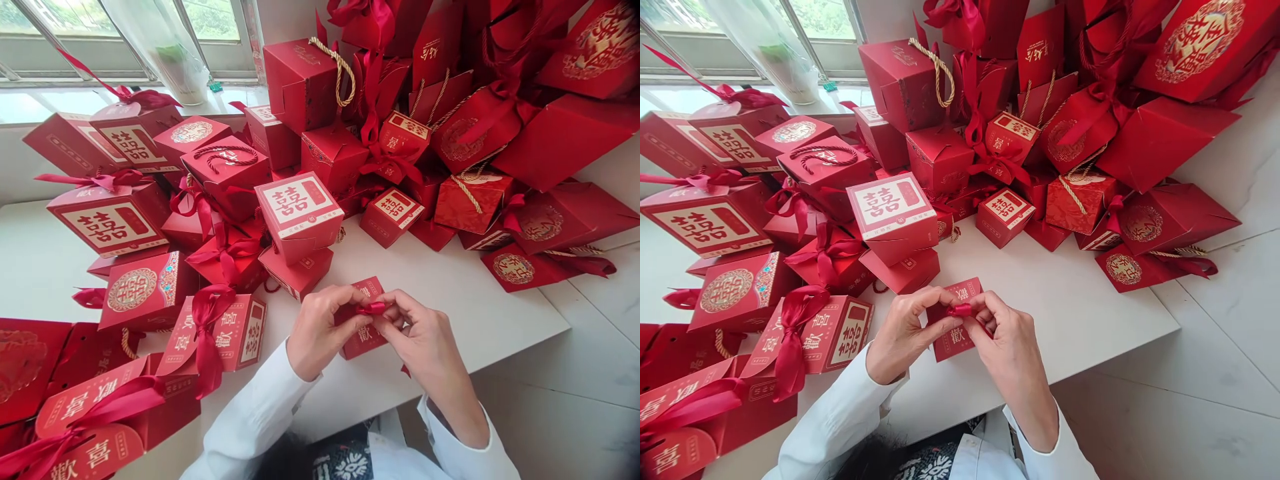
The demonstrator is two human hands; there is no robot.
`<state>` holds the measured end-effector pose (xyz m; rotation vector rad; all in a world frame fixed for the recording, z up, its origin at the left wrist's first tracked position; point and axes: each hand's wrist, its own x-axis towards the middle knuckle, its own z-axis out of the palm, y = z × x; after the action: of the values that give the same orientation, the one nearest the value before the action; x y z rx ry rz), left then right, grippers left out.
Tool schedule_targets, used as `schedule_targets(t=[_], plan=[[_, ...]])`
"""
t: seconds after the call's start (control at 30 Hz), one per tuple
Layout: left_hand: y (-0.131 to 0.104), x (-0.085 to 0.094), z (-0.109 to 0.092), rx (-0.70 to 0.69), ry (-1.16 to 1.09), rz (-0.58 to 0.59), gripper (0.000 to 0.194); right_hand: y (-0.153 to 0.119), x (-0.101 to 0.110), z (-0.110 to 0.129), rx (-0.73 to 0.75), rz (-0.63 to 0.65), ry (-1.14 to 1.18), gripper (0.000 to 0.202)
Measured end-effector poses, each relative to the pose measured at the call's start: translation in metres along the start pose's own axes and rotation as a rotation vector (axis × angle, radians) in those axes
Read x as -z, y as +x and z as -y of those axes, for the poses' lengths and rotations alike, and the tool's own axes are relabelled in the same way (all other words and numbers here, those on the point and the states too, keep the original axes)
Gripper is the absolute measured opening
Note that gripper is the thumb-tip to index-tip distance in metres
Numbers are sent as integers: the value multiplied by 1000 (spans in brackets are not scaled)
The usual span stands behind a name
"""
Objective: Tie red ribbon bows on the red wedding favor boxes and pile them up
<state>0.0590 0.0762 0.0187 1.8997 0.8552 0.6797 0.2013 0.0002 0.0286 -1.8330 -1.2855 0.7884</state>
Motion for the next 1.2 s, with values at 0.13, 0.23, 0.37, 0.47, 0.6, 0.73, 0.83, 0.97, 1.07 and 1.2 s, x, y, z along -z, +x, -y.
schedule_targets(t=[0.13, 0.23, 0.37, 0.47, 0.6, 0.73, 0.83, 0.97, 1.07, 1.2], plan=[[-1, -6, 2, -18, -31, -59, 9, 0, 1, 0, 40, -6, -1, 17], [-2, -9, 3, -38, 0, -101, 11, 3, 1, -2, 52, 12, -6, 18], [-4, -9, 1, -12, -45, -105, 17, 8, 2, -5, 34, 39, 11, 14], [-4, -10, -1, 35, -64, -119, 19, 9, 1, -5, 50, 29, -21, 14], [-6, -10, -5, 48, -76, -129, 20, 7, -3, -5, 40, -48, -129, 13], [-9, -7, -6, 66, -114, -61, 19, 4, -5, -6, 17, -99, -187, 11], [-9, -2, -5, 84, -99, -61, 21, 3, -5, -8, 21, -67, -145, 13], [-3, 0, -2, 66, -163, 3, 24, 3, -5, -9, 28, -56, -166, 18], [-1, 0, 0, 57, -202, 32, 18, 3, -5, -9, 18, -47, -171, 22], [-1, -1, 1, 72, -122, -51, 16, 3, -6, -7, 5, -45, -128, 17]])
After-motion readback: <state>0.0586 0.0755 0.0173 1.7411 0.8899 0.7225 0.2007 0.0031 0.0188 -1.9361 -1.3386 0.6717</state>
